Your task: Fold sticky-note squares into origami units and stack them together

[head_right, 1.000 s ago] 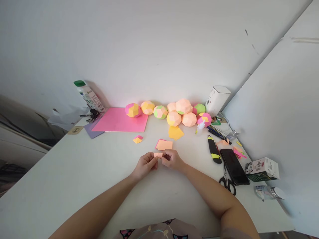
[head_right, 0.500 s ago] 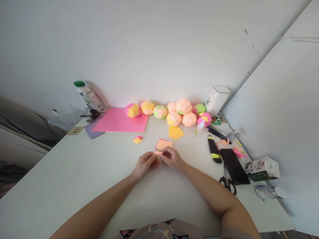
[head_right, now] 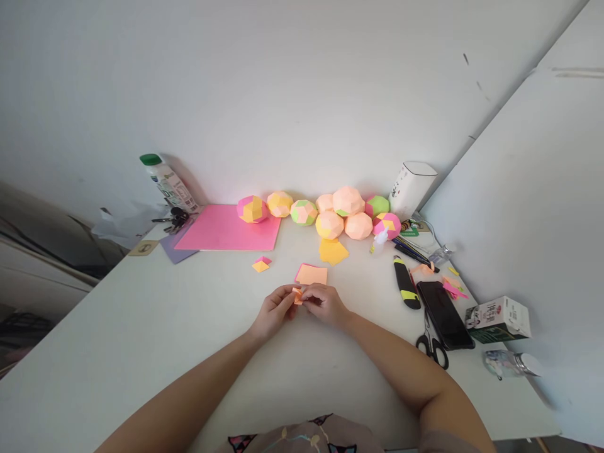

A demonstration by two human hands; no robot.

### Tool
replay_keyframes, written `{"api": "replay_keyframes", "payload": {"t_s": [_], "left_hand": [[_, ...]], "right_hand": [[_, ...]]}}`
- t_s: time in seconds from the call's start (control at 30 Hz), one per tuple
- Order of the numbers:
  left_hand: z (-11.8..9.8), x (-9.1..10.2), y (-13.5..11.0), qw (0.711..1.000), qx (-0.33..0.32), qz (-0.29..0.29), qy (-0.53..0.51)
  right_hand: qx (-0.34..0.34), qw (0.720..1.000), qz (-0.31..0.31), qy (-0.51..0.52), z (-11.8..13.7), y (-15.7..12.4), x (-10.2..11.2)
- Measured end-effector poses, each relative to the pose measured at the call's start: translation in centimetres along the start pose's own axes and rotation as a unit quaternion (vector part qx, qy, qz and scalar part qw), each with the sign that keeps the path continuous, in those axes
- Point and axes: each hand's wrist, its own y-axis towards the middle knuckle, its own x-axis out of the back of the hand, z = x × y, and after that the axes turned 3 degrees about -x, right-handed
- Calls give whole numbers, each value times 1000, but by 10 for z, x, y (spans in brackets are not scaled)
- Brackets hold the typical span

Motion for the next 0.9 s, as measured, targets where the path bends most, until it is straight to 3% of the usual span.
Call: {"api": "replay_keyframes", "payload": {"t_s": [0.27, 0.63, 0.9], "left_hand": [[2, 0, 0, 1000, -4, 5, 30], [3, 1, -3, 995, -37, 48, 85], [14, 2, -1, 990, -58, 15, 127]], "right_hand": [[-16, 999, 12, 37, -1, -1, 0], [-133, 983, 6, 124, 9, 1, 4], [-171, 974, -11, 150, 2, 0, 4]]}}
